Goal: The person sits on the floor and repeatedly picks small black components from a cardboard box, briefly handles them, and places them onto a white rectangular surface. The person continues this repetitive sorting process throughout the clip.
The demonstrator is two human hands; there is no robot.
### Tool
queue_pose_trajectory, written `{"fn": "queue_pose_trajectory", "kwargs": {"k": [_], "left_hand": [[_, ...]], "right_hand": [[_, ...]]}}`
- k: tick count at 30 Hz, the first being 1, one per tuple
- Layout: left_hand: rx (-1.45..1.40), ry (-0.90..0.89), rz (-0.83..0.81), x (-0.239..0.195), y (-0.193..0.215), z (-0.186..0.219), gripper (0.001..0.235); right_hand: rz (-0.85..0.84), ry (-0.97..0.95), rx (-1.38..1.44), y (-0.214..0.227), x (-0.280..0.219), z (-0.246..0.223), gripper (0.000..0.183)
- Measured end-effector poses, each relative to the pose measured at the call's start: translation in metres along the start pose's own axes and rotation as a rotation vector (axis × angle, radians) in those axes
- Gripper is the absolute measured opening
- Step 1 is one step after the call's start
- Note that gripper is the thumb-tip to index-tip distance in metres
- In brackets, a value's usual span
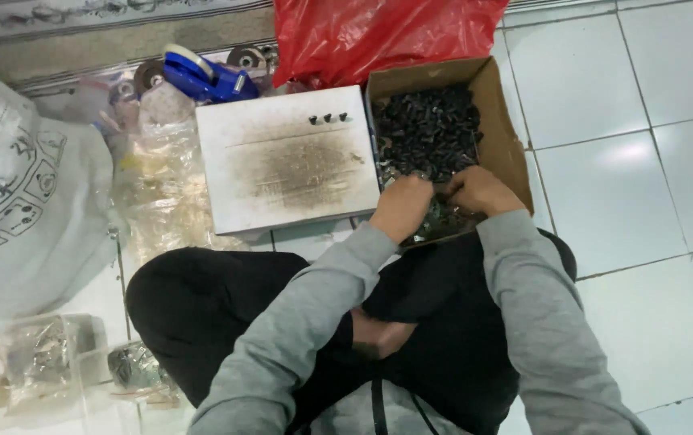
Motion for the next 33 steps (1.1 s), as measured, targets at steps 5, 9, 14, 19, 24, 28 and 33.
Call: {"fn": "queue_pose_trajectory", "kwargs": {"k": [5, 9, 14, 19, 24, 28, 33], "left_hand": [[0.081, 0.081, -0.088, 0.032, -0.119, -0.019, 0.013], [0.015, 0.116, -0.2, 0.032, -0.117, -0.026, 0.014], [-0.358, 0.387, -0.232, 0.044, -0.093, -0.049, 0.015], [-0.494, 0.6, -0.248, 0.037, -0.106, -0.067, 0.018], [0.228, 0.043, -0.331, 0.046, -0.175, -0.082, 0.022], [-0.322, 0.653, -0.166, 0.036, -0.151, -0.056, 0.017], [-0.117, 0.555, -0.31, 0.034, -0.111, -0.026, 0.014]], "right_hand": [[-0.065, -0.058, -0.041, -0.014, 0.009, -0.005, 0.043], [-0.123, -0.036, -0.021, -0.041, 0.043, 0.009, 0.033], [-0.139, -0.026, 0.119, -0.035, 0.051, 0.009, 0.032], [-0.159, -0.078, 0.286, -0.009, 0.019, -0.018, 0.046], [-0.117, -0.205, 0.303, -0.041, 0.05, 0.016, 0.037], [-0.161, -0.148, 0.017, -0.073, 0.103, 0.038, 0.029], [0.038, -0.117, 0.083, -0.073, 0.096, 0.042, 0.023]]}}
Point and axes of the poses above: each hand's wrist, its own x-axis towards the middle knuckle, its own y-axis out of the back of the hand, z = x × y, the point moved 4 cm from there along x, towards the middle knuckle, and after that the axes turned 8 degrees about x, right-handed, at the moved point
